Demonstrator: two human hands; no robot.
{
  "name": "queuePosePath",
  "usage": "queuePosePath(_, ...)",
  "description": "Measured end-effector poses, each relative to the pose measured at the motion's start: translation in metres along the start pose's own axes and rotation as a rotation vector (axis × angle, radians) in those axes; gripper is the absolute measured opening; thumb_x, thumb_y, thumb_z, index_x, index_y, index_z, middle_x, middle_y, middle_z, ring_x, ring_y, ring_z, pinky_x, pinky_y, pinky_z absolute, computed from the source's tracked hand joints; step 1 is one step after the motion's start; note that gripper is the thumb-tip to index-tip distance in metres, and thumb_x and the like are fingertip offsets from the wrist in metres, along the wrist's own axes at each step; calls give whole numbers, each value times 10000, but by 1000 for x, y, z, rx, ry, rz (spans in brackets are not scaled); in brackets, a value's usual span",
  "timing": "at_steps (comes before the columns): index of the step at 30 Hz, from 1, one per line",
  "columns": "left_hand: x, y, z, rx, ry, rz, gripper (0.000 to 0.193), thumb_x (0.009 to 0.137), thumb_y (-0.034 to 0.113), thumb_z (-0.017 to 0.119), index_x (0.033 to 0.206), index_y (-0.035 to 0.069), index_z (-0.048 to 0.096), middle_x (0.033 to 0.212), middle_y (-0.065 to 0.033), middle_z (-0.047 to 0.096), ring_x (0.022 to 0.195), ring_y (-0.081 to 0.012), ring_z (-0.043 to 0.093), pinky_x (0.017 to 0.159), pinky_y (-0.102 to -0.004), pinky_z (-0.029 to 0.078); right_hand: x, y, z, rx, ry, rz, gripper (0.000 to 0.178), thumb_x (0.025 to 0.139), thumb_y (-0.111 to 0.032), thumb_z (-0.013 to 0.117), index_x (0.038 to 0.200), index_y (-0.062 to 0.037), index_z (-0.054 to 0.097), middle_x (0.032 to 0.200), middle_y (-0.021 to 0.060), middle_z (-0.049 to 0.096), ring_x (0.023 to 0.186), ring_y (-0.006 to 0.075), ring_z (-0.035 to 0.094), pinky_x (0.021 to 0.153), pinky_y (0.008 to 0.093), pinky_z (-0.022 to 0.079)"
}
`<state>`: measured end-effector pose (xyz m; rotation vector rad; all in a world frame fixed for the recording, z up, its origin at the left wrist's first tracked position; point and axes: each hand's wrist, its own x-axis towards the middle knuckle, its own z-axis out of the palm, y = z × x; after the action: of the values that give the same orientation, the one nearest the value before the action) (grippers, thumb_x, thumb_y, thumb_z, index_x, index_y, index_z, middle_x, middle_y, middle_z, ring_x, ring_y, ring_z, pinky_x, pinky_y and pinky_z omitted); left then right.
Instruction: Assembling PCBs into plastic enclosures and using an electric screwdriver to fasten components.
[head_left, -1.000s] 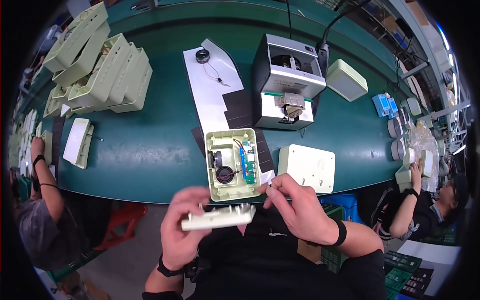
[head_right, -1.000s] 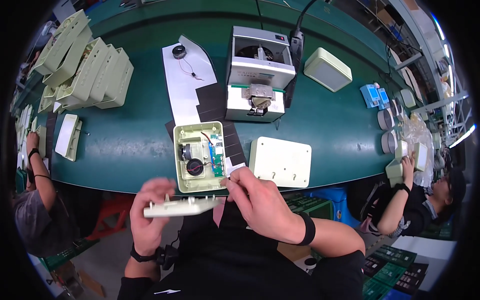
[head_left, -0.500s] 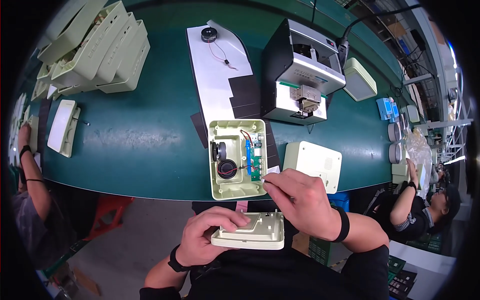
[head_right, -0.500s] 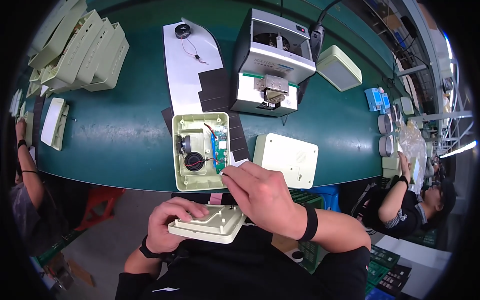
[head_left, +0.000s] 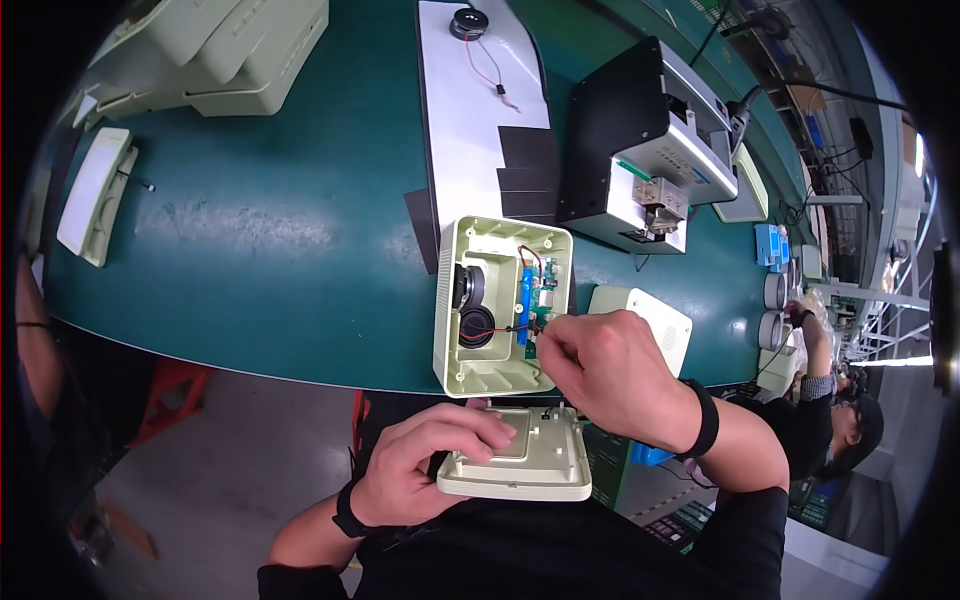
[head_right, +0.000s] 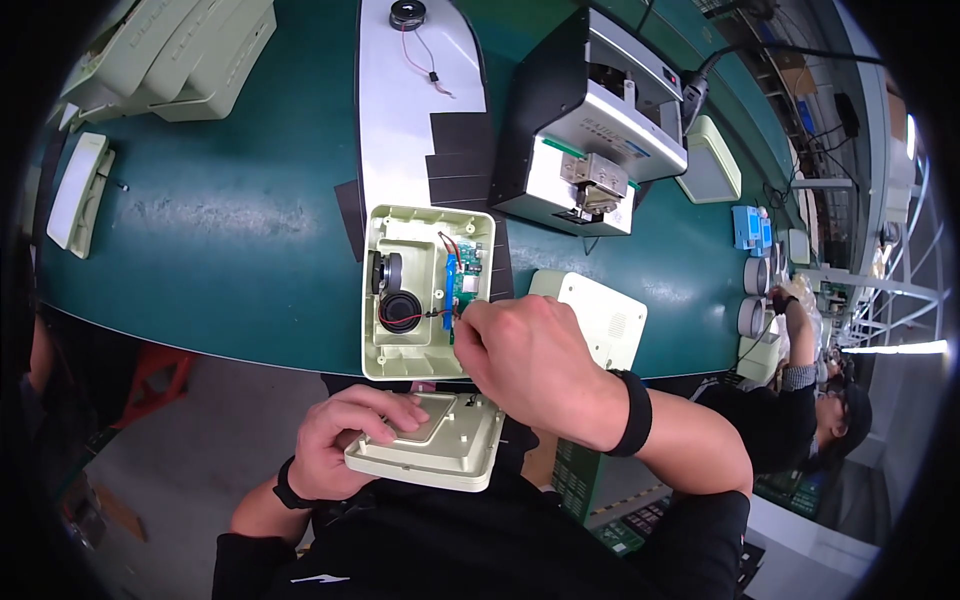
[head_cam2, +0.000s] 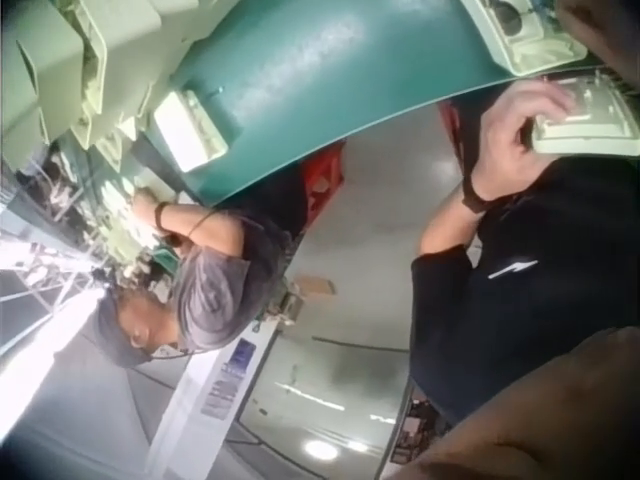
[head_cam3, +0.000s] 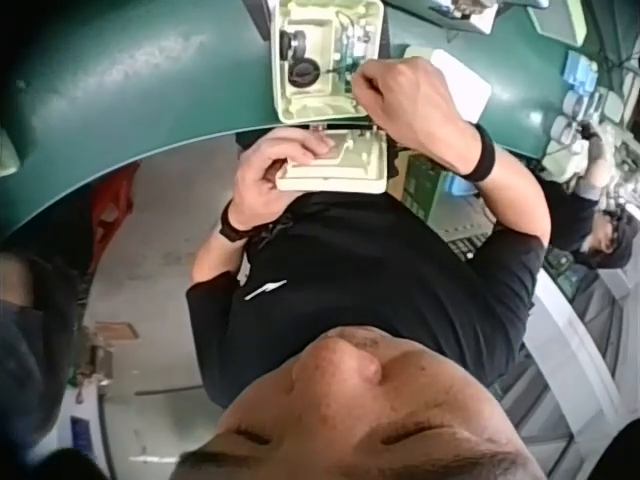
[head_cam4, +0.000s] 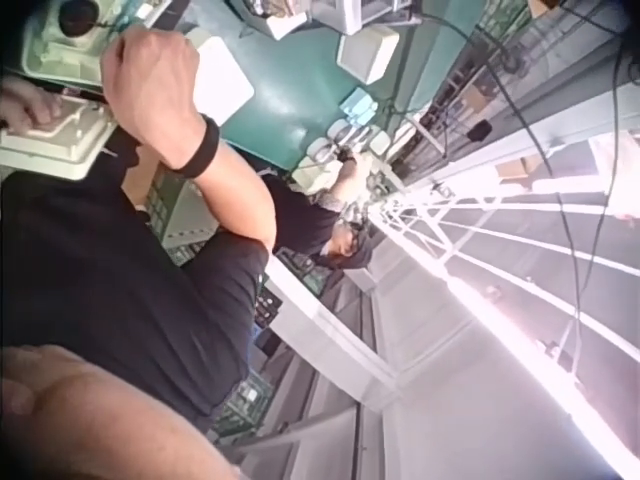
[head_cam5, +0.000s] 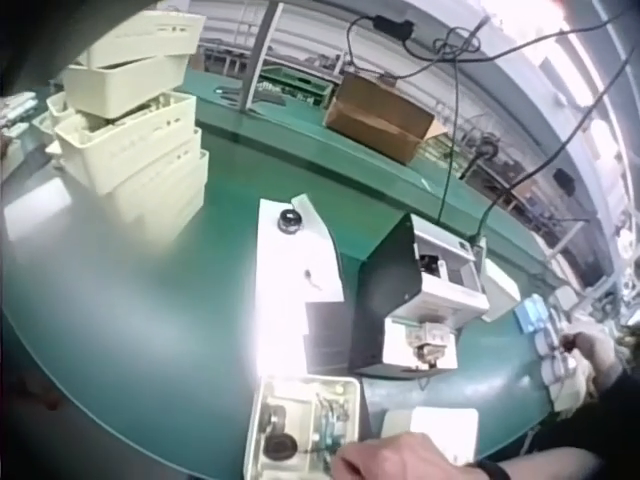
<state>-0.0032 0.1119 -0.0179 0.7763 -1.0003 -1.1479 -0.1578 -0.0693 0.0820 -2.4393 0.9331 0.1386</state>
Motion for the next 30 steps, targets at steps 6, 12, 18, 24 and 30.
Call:
queuePosePath(6,3,-1,-4,14,1,4,314,852,40,862,1071,66,638,1131,-142,703,1086,-329,742,1065,-518,570,9,-1,1,-42,-23,34,126,872,-45,679,773,30,698,619,179,638,548,366,640,528,407,494)
queuePosePath(12,5,-4,-9,0,-37,17,331,856,40,859,1098,70,636,1142,-140,708,1081,-328,748,1075,-519,562,15,-4,-4,-59,-88,73,134,864,-60,682,773,37,702,603,178,628,520,342,637,518,396,484)
queuePosePath(18,5,-3,-10,-11,-53,29,343,860,42,856,1118,72,632,1150,-138,710,1085,-330,750,1087,-519,555,18,-7,-8,-36,-144,120,136,862,-60,682,782,48,703,581,164,614,476,278,610,498,367,462)
queuePosePath(24,4,-5,-10,-34,-52,21,338,867,37,847,1125,74,631,1160,-140,711,1097,-336,746,1086,-515,555,17,-10,-5,-24,-116,167,131,859,-45,673,783,58,698,572,152,610,459,188,563,492,336,444)
queuePosePath(30,6,-6,-7,-33,-64,37,342,865,42,850,1126,74,631,1163,-141,712,1099,-335,744,1079,-512,559,21,-15,-6,9,-132,213,119,853,-31,670,784,62,696,577,154,615,465,169,557,494,328,443)
